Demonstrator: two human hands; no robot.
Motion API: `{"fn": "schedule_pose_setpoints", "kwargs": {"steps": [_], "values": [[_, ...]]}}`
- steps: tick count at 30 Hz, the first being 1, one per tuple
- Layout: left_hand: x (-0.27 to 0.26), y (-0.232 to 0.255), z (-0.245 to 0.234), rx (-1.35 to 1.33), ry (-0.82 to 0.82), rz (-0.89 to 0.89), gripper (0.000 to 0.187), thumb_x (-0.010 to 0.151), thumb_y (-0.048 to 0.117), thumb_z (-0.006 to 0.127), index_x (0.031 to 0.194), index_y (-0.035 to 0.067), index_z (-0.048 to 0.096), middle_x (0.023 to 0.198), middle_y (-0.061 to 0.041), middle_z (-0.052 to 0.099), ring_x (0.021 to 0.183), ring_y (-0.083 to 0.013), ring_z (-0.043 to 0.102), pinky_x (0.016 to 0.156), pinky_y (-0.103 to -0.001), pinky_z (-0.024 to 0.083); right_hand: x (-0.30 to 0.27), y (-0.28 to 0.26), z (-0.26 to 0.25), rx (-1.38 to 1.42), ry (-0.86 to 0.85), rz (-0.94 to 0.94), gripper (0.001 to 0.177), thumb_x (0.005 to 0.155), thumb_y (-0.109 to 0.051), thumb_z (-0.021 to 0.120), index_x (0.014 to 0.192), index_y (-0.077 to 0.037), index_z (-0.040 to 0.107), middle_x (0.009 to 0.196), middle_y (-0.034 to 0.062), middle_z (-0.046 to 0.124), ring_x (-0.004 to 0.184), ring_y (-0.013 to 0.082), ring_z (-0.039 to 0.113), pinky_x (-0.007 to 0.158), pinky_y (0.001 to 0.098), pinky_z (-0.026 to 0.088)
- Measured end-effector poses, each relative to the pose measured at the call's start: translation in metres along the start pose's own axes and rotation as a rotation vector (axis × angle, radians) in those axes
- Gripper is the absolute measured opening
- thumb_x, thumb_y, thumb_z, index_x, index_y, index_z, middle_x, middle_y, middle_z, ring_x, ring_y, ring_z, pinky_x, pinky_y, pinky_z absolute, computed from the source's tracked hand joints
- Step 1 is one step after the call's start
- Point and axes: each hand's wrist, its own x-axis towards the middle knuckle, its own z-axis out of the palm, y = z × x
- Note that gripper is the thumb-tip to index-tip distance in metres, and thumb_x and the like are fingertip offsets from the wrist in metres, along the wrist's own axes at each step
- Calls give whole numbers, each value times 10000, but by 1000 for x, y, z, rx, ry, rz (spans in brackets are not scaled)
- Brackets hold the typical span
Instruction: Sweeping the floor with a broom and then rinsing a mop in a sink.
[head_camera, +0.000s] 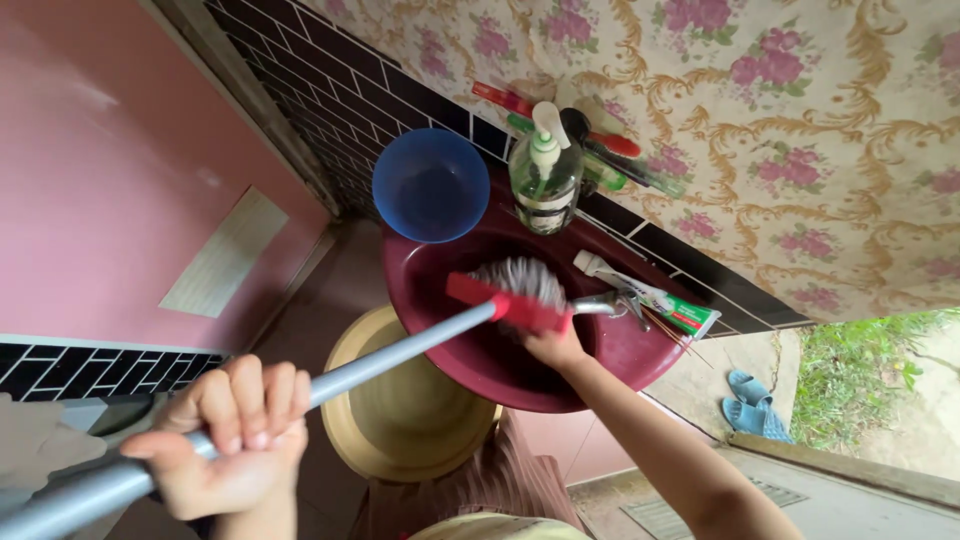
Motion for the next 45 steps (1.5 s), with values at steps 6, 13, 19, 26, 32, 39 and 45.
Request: {"fn": "schedule_pose_setpoints", "kwargs": {"steps": [6,13,19,26,32,39,45], "values": [[21,13,-23,172,-303,-144,660,1022,648,520,631,142,360,551,15,378,539,-114,329,563,-317,301,5,-8,-52,129,-264,-282,269,702,-252,741,911,-83,724,1136,163,717,1097,343,707,935,414,589],[51,-9,24,234,-398,-156,636,1056,514,570,619,120,328,589,13,357,521,-99,310,498,-286,276,-6,-61,-26,-197,-232,95,375,910,-308,651,1221,-103,609,1338,274,528,1099,469,626,919,521,539],[55,-37,31,199,-460,-198,617,1086,392,587,611,96,326,593,12,353,528,-96,306,502,-271,263,40,-97,-4,-291,-64,12,759,692,-574,773,1279,-122,611,1252,219,584,1115,489,590,885,580,495],[63,-30,53,399,-675,-249,593,1092,362,564,628,55,360,592,11,380,524,-76,355,530,-250,279,36,-21,41,-300,-106,192,438,996,-504,631,1072,-82,718,1073,153,693,1064,352,666,974,499,553],[49,-27,80,671,-559,-104,506,980,339,717,714,26,423,610,-19,481,547,-111,486,515,-272,375,-2,-76,-59,-215,-31,-287,379,743,-216,636,1101,-98,680,1004,99,696,1024,338,638,994,530,418],[32,-58,57,524,-347,-86,437,1126,170,558,722,84,417,615,12,427,519,-79,422,502,-259,316,9,-95,-39,-329,-82,-318,505,748,-490,684,1066,-98,704,1065,198,649,1006,402,576,870,579,400],[46,-66,85,710,-413,44,276,1058,117,534,837,-48,559,571,3,470,484,-83,449,457,-265,319,35,-30,34,-318,-61,-217,376,979,-493,533,1068,-196,746,1001,114,707,974,349,648,874,530,497]]}}
